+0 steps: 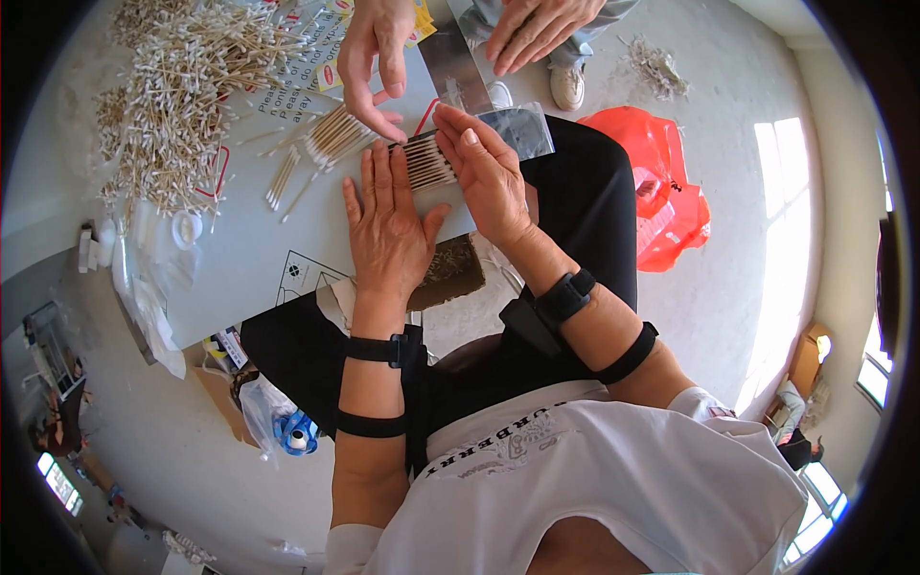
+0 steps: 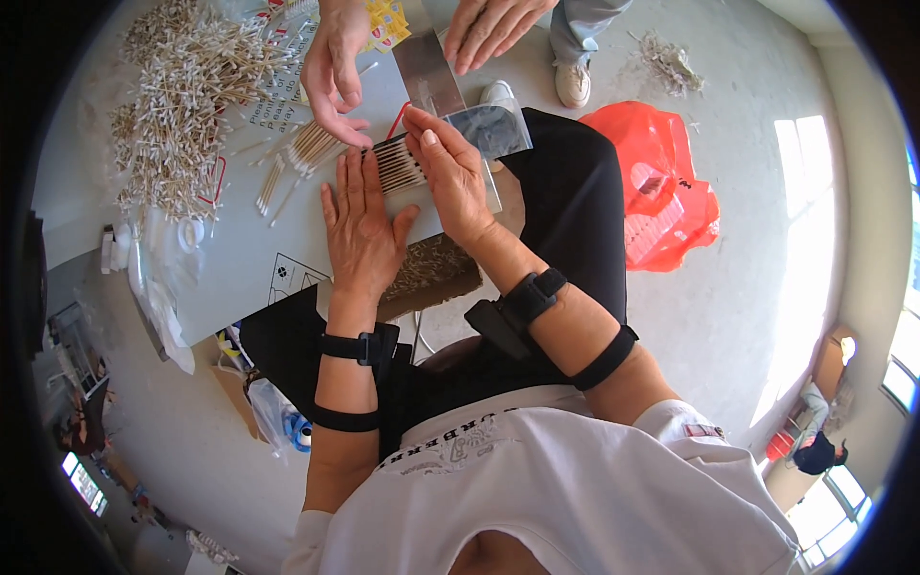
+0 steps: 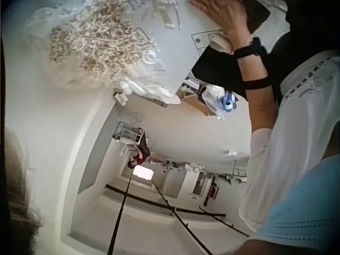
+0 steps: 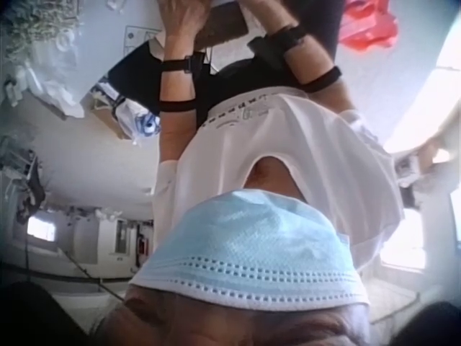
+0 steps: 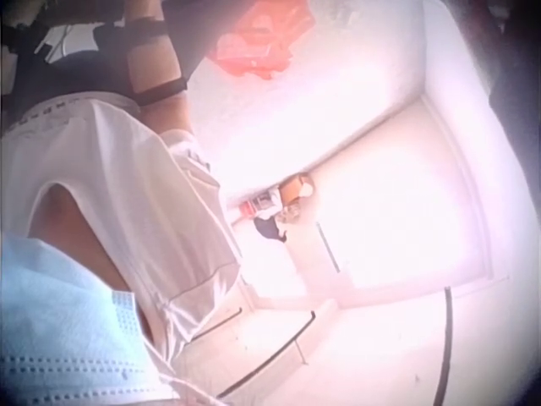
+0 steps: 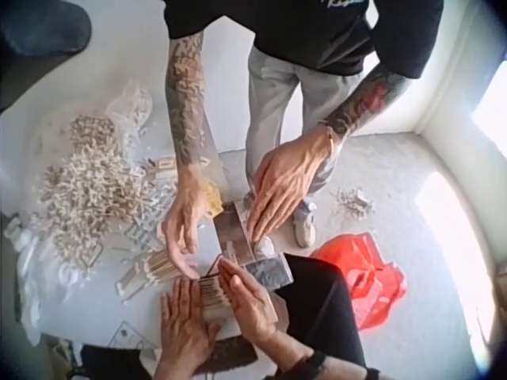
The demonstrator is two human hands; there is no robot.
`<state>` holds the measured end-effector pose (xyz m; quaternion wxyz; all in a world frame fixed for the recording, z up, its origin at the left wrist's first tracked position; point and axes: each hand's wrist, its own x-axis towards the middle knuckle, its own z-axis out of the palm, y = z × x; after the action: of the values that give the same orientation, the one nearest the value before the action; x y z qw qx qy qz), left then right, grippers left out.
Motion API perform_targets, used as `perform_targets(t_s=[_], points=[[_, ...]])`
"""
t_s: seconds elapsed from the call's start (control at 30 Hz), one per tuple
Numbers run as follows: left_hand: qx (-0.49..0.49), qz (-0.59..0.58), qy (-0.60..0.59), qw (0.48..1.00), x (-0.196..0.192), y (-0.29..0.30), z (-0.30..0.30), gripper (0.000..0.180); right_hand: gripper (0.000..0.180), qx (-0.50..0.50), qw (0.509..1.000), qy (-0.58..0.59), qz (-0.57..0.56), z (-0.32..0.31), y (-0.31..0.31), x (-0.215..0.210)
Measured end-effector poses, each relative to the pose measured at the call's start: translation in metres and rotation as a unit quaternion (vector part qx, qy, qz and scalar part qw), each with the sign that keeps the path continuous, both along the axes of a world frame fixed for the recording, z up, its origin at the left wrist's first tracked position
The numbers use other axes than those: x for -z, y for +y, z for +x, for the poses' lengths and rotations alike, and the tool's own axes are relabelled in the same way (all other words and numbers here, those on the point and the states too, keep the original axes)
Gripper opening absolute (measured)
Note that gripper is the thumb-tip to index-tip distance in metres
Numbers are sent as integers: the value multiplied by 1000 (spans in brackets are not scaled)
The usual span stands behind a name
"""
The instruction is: The person is packing bundles of cotton swabs into small plastic bags at a workshop table.
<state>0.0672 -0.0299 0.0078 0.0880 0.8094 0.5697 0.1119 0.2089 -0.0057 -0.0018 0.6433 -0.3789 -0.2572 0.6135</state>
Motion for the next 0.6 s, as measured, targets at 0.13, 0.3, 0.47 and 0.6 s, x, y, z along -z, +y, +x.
perform_targets(t_s=[0.13, 0.3, 0.47, 0.6], points=[[-2, -11, -2, 1000, 1, -1, 0, 82, 28, -5, 889, -443, 117, 20, 2, -11], [4, -5, -2, 1000, 2, -1, 0, 82, 22, -78, 809, -578, 74, 34, -2, -16], [3, -6, -7, 1000, 2, -1, 0, 83, 30, -35, 742, -644, 184, 22, 0, -12], [5, -17, -4, 1000, 1, -1, 0, 84, 42, 23, 884, -453, 118, 12, -3, -13]])
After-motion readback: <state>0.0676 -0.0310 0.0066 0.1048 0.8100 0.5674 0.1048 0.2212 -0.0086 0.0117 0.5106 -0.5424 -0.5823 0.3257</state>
